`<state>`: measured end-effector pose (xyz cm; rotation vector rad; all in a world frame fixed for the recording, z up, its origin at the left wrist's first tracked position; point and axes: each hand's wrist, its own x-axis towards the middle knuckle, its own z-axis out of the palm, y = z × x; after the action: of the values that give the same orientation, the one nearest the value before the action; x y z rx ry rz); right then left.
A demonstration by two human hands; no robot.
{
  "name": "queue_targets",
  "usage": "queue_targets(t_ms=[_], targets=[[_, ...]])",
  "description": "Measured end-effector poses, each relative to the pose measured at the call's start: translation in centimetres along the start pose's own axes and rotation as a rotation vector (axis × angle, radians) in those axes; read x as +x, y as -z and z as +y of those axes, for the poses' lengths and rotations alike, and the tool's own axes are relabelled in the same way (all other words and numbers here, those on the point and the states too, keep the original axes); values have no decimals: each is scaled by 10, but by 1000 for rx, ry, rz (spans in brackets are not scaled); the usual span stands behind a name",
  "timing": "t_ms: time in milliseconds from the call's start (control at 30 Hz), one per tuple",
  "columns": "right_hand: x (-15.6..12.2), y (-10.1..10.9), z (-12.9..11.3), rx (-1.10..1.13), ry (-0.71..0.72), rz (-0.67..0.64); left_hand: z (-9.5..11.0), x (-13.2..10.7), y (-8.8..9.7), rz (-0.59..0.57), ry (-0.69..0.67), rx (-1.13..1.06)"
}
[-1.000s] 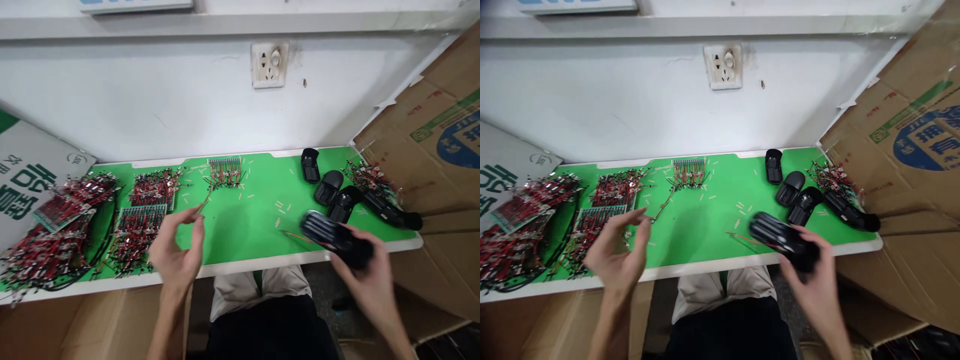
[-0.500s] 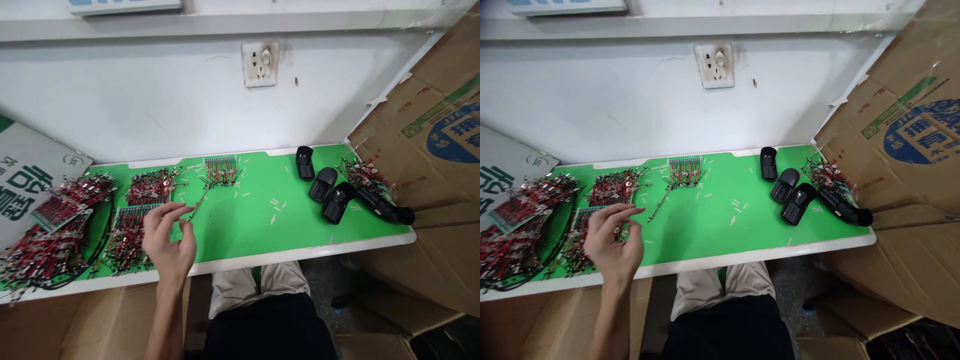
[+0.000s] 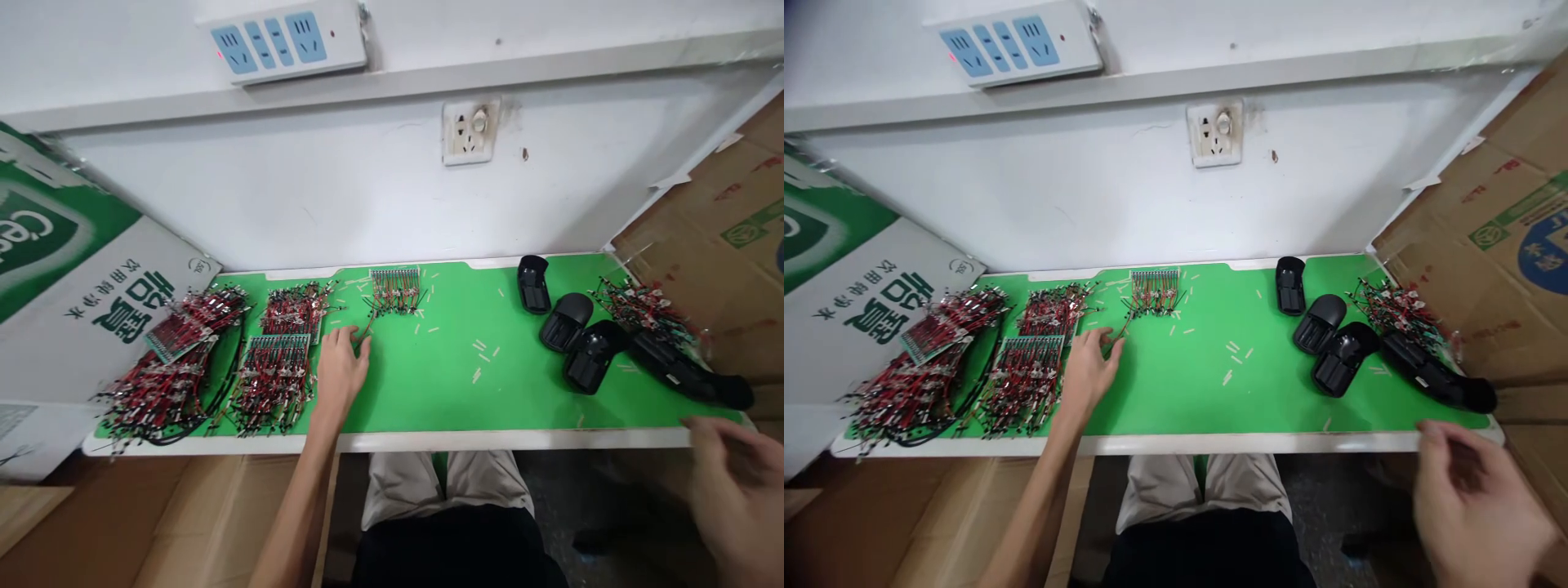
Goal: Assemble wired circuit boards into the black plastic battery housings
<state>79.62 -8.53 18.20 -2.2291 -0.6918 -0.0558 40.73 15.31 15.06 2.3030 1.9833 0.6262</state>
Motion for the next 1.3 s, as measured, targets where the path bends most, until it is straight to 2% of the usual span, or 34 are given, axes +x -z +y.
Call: queue_targets(t_ms=[100,233,367,500,600,700,767,867,933,1067,1200,1300], targets=[[9,-21,-9,5,7,-83,-2,-4,-2,-10,21,-9],[18,-40,-8,35,109,-172,-13,-28,7,-42,58,-134],[26,-49,-7,37,209,-166,-18,-43,21,-123,-33,-188],[39,-67,-31,134,342,-226,-1,-33,23,-41,-128,-88],[64,-92,-61,224,456,-268,21,-17,10,-79,-154,-59],[105,-124,-93,147,616,-243,42,-3,-5,-142,-142,-40],[135,-147,-110,56,667,-245,50,1,-11,-146,-126,-26],[169,-178,-126,-106,646,-408,52,0,-14,-148,-98,-70],[177,-193,-131,-203,598,-521,48,-3,-13,-156,-77,-133],[155,-207,-134,-312,591,-577,35,-7,-11,-171,-57,-164],[102,-204,-134,-234,747,-608,28,-8,-6,-222,-68,-136],[60,-196,-133,-159,773,-607,33,-11,0,-241,-90,-57]])
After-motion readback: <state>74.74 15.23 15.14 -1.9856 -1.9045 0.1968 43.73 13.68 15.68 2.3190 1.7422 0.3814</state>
